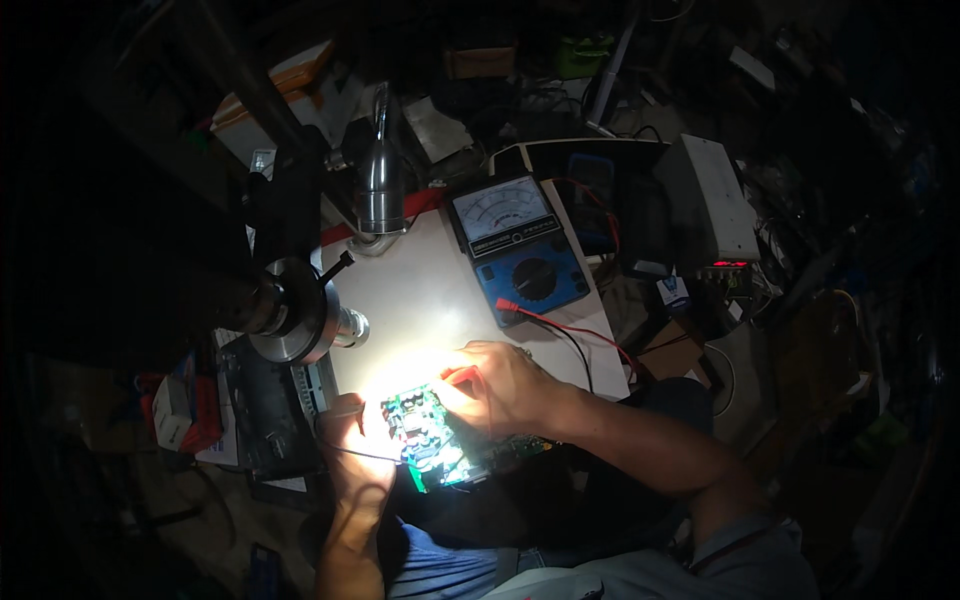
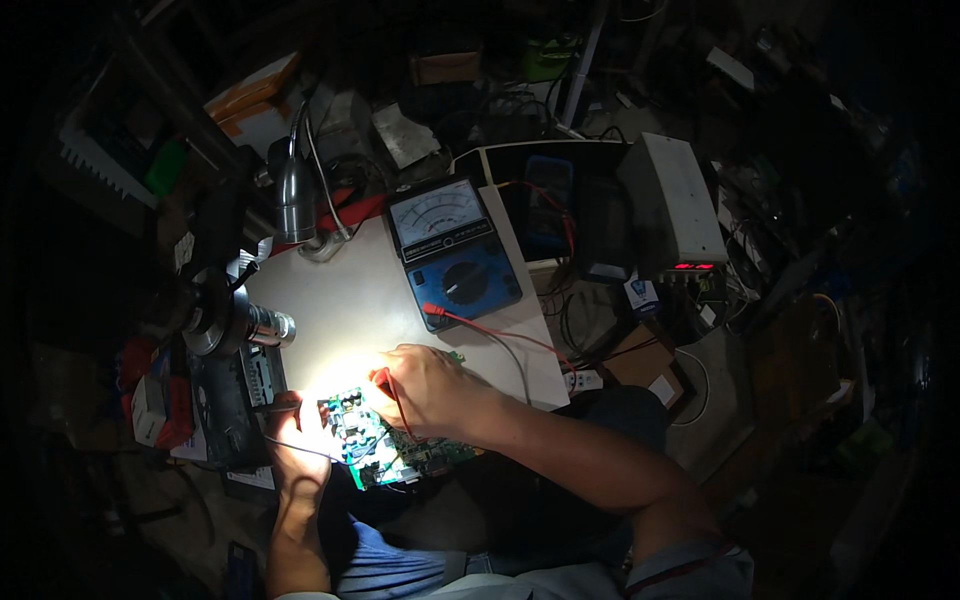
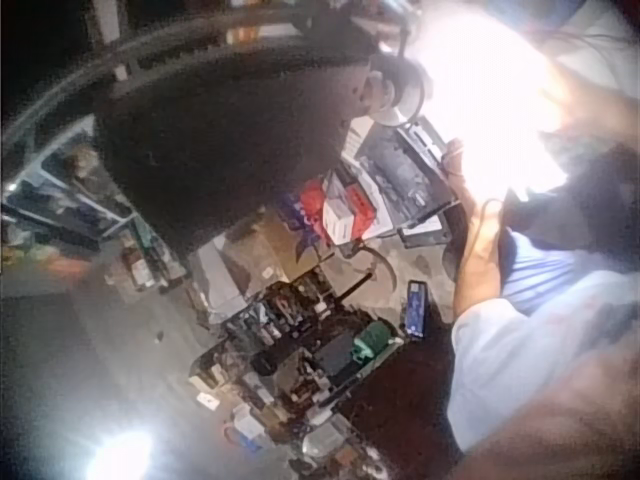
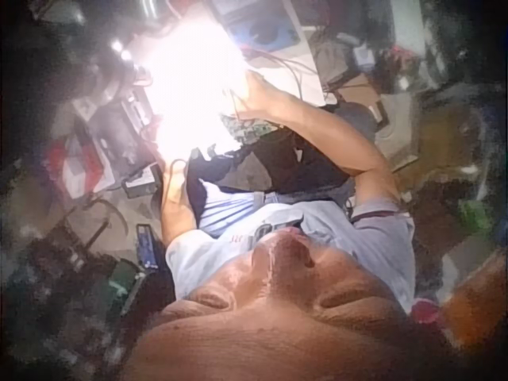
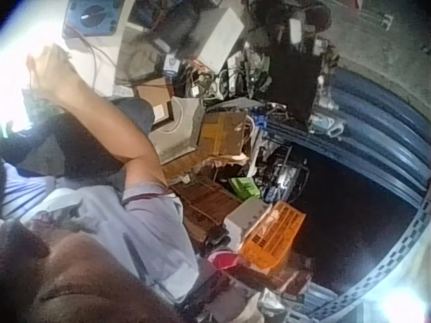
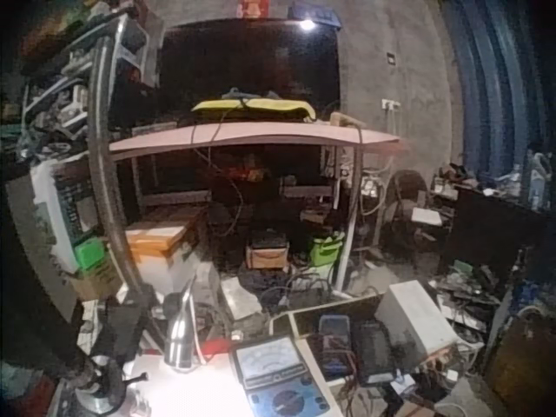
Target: The person tests a green circuit board using a multimeter, touching various points on the board with the probes while seated on the floor. The multimeter display is visible, and the person adjusts the probes across different components throughout the clip.
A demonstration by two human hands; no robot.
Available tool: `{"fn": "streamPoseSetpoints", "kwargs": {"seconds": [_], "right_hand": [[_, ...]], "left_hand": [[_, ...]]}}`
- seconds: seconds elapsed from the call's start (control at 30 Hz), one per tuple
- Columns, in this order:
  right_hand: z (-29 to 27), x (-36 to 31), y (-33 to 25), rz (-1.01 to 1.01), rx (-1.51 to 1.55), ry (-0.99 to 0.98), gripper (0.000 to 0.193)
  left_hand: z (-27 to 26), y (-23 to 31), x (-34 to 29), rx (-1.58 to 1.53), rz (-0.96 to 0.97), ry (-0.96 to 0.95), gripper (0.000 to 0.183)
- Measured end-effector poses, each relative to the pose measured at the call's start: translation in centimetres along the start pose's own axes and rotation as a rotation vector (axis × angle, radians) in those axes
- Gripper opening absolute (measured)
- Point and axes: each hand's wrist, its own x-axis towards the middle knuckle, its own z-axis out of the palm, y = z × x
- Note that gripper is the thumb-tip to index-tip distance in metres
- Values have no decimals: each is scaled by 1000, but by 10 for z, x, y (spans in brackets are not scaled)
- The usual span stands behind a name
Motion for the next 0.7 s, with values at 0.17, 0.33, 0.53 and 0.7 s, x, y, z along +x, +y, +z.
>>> {"fn": "streamPoseSetpoints", "kwargs": {"seconds": [0.17,0.33,0.53,0.7], "right_hand": [[-2,1,-2,12,-15,-35,15],[-2,0,0,-8,-10,-25,15],[-3,1,-3,-2,-6,-18,14],[-3,0,-3,7,-14,-18,12]], "left_hand": [[4,-14,-4,-35,-21,55,14],[5,-10,-4,-24,-30,61,13],[4,-9,-2,-59,-13,24,13],[4,-14,-4,-28,41,24,13]]}}
